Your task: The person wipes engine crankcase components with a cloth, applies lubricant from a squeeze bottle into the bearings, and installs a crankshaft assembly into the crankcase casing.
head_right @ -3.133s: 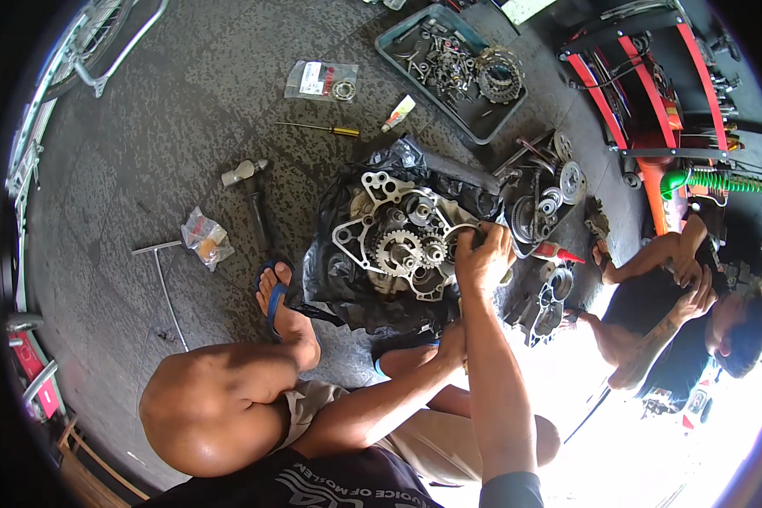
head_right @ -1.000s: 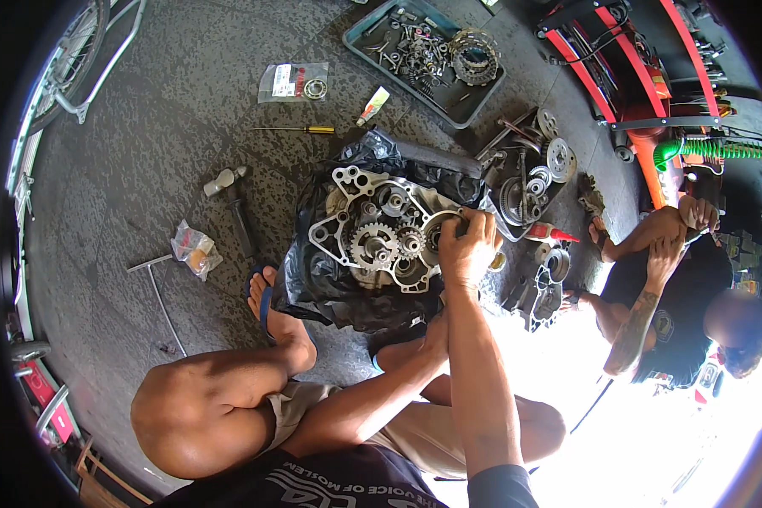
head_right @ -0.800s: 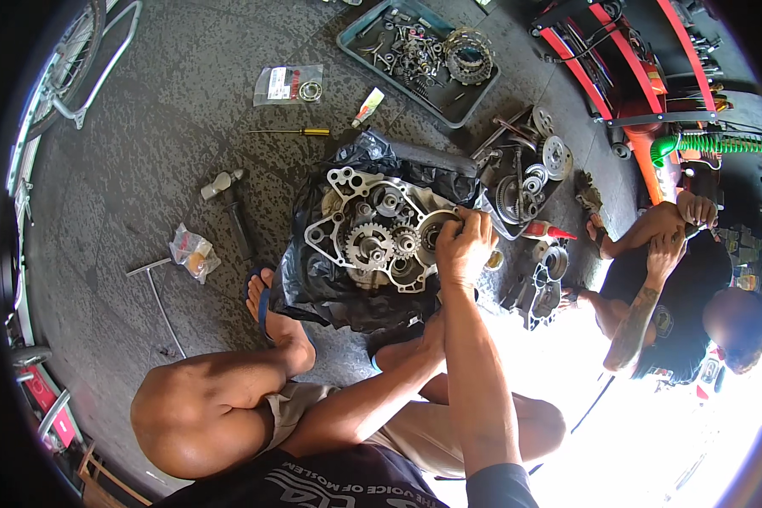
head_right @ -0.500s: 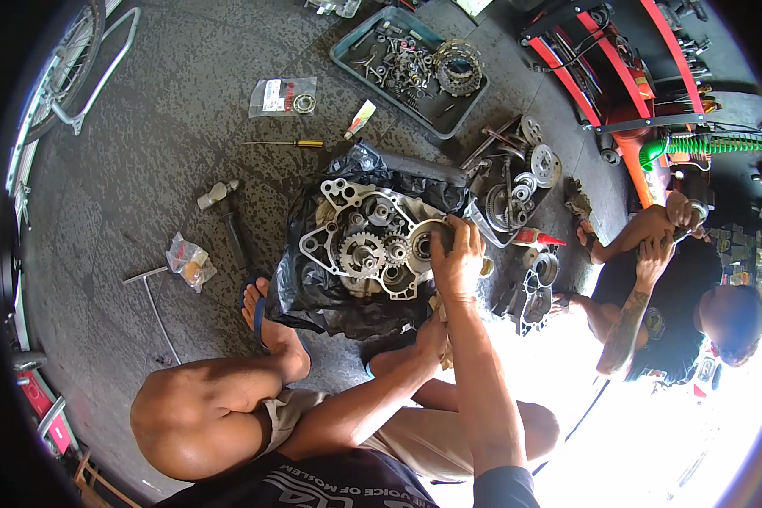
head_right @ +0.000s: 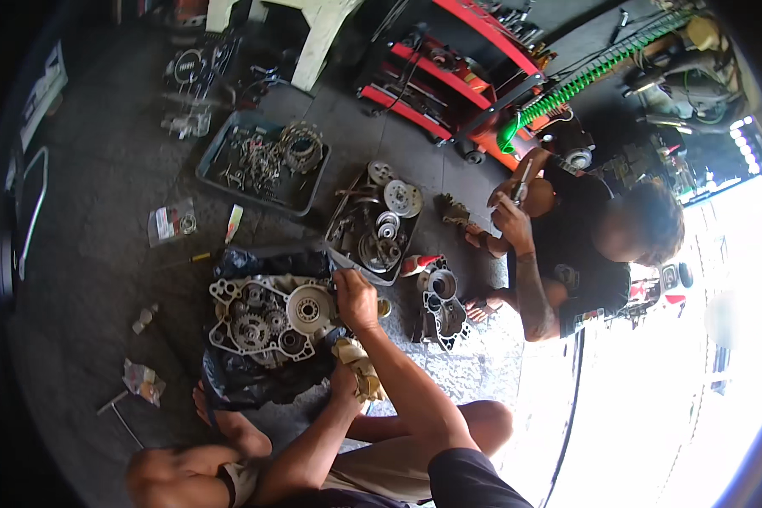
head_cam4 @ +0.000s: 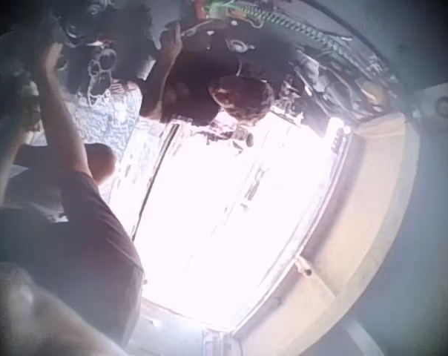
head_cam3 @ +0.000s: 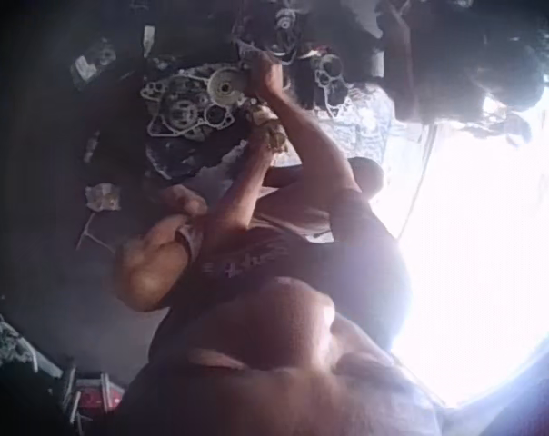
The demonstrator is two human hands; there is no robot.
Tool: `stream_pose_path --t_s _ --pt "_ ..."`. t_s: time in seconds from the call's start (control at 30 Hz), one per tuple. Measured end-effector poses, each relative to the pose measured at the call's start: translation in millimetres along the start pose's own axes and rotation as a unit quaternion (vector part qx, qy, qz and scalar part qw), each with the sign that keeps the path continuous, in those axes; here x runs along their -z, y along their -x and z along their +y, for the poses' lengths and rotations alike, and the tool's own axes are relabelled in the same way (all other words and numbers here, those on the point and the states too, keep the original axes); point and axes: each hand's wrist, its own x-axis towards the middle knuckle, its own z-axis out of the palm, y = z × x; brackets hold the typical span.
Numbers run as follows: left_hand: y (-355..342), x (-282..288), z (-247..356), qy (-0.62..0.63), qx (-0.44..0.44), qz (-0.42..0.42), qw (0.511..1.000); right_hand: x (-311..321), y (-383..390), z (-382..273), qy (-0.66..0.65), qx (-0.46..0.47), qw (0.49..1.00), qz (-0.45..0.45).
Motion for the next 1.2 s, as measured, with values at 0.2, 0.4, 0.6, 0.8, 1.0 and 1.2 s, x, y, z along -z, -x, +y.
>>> stream_pose_path --t_s 0.2,0.4,0.6,0.8,1.0,1.2 --pt "10.5 -17.8 -12.9 -0.079 0.005 -0.061 0.995 87.7 5.0 50.7 0.227 -0.277 0.933 -0.021" --pt "25.1 -23.5 -29.2 -0.407 -0.117 -0.036 0.905 125.8 112.1 23.8 0.297 -0.286 0.859 -0.304" --pt "9.4 2.3 -57.0 -0.426 -0.049 -0.003 0.903 166.3 168.7 -22.4 0.115 -0.091 0.933 -0.328" --pt "13.3 -6.0 -88.9 -0.393 -0.041 -0.117 0.911 163.1 176.0 -9.1 0.190 -0.068 0.935 -0.291" --pt "57.0 -38.1 -51.4 -0.567 -0.336 -0.090 0.747 179.3 157.1 61.4 0.007 -0.381 0.912 -0.154" --pt "156.2 -77.4 19.5 -0.396 -0.372 -0.177 0.821 164.2 146.6 -8.1 -0.132 -0.272 0.941 -0.150"
